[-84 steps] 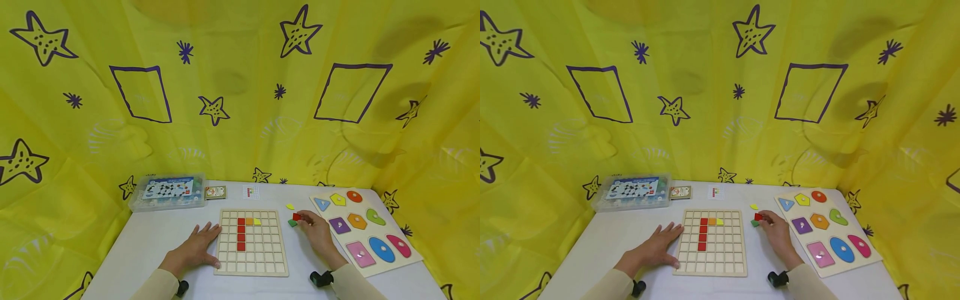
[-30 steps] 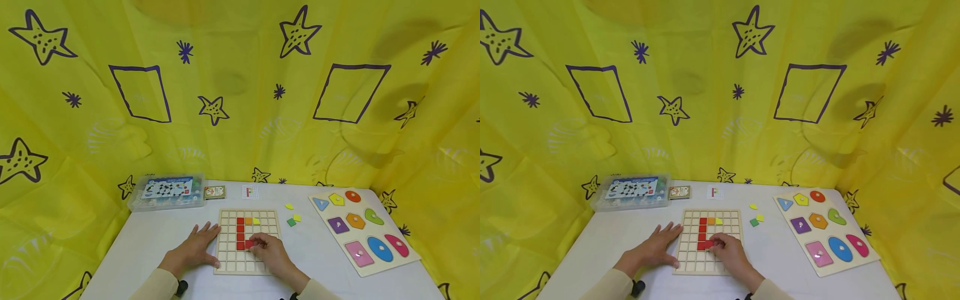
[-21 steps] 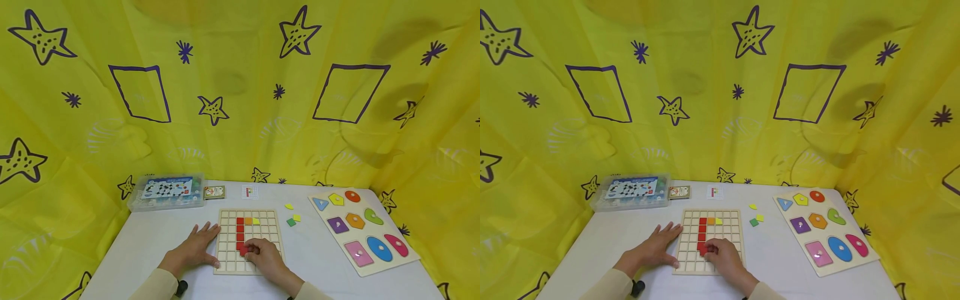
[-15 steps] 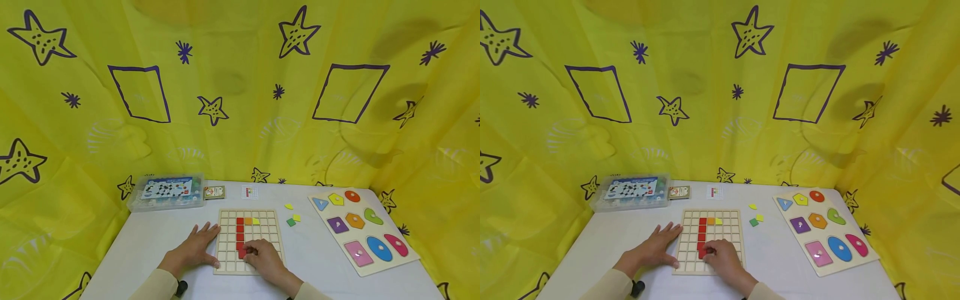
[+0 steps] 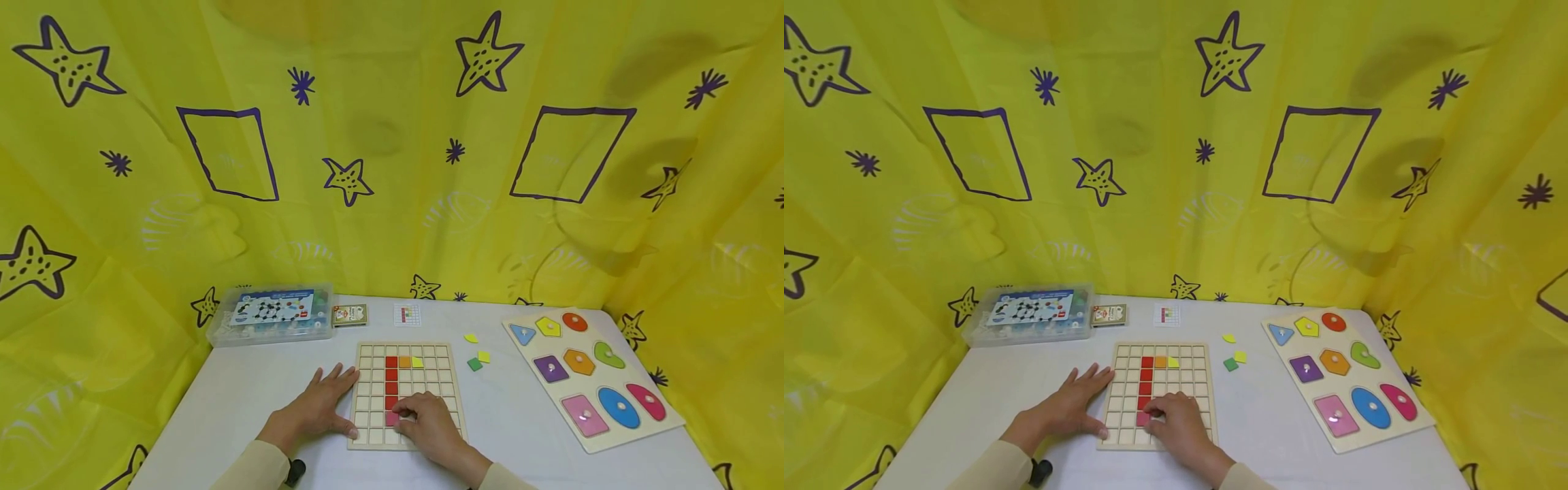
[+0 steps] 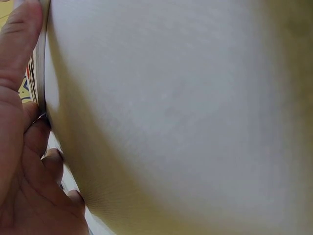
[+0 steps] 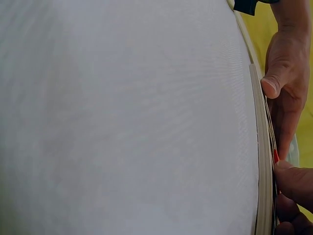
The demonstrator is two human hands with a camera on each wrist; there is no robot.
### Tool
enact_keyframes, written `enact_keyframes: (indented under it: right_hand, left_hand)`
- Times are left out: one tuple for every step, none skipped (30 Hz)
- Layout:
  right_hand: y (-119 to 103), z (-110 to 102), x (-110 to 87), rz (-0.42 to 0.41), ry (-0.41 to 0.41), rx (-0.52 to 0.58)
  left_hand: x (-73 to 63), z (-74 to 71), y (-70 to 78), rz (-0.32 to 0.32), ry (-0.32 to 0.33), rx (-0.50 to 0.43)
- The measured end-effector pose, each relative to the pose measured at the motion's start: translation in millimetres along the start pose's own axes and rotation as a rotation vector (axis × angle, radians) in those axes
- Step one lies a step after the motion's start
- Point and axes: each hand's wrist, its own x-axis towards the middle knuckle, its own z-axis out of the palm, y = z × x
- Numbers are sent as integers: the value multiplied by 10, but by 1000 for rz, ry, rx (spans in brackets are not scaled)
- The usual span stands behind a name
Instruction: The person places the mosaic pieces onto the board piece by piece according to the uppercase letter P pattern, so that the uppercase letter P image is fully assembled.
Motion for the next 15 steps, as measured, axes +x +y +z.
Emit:
enact_keyframes:
  right_hand:
    - [0, 2, 0, 0, 0, -4]
    - [3, 5, 1, 0, 0, -9]
    - [6, 9, 3, -1, 2, -13]
    - [9, 12, 4, -1, 3, -16]
    - [11, 15, 5, -1, 4, -16]
    - [15, 19, 6, -1, 6, -20]
    - [17, 21, 7, -1, 7, -21]
    - [19, 24, 8, -1, 7, -23]
    - [20, 25, 8, 0, 8, -24]
    - [21, 26, 8, 1, 7, -24]
    - [21, 26, 8, 3, 6, -21]
    - [20, 25, 9, 8, 6, -14]
    - [20, 23, 9, 13, 5, -4]
    - [18, 20, 10, 18, 5, 7]
    - [17, 17, 10, 24, 4, 19]
  left_hand:
    - [-2, 0, 1, 1, 0, -1]
    - [-5, 0, 2, 2, 0, -1]
    - [-5, 1, 1, 4, 1, -2]
    - [-5, 3, 0, 5, 1, -3]
    - [-6, 1, 2, 7, 3, -3]
    - [-6, 2, 2, 8, 3, -5]
    - [-6, 2, 0, 9, 4, -5]
    - [-6, 2, -1, 9, 4, -4]
    - [-5, 3, -3, 9, 4, -4]
    - [-4, 3, -4, 9, 5, -3]
    - [-4, 3, -5, 8, 5, -2]
    - [-3, 4, -7, 10, 5, -1]
    - [-3, 4, -8, 11, 5, 1]
    - [-3, 7, -11, 14, 6, 2]
    - [-6, 7, -10, 17, 7, 2]
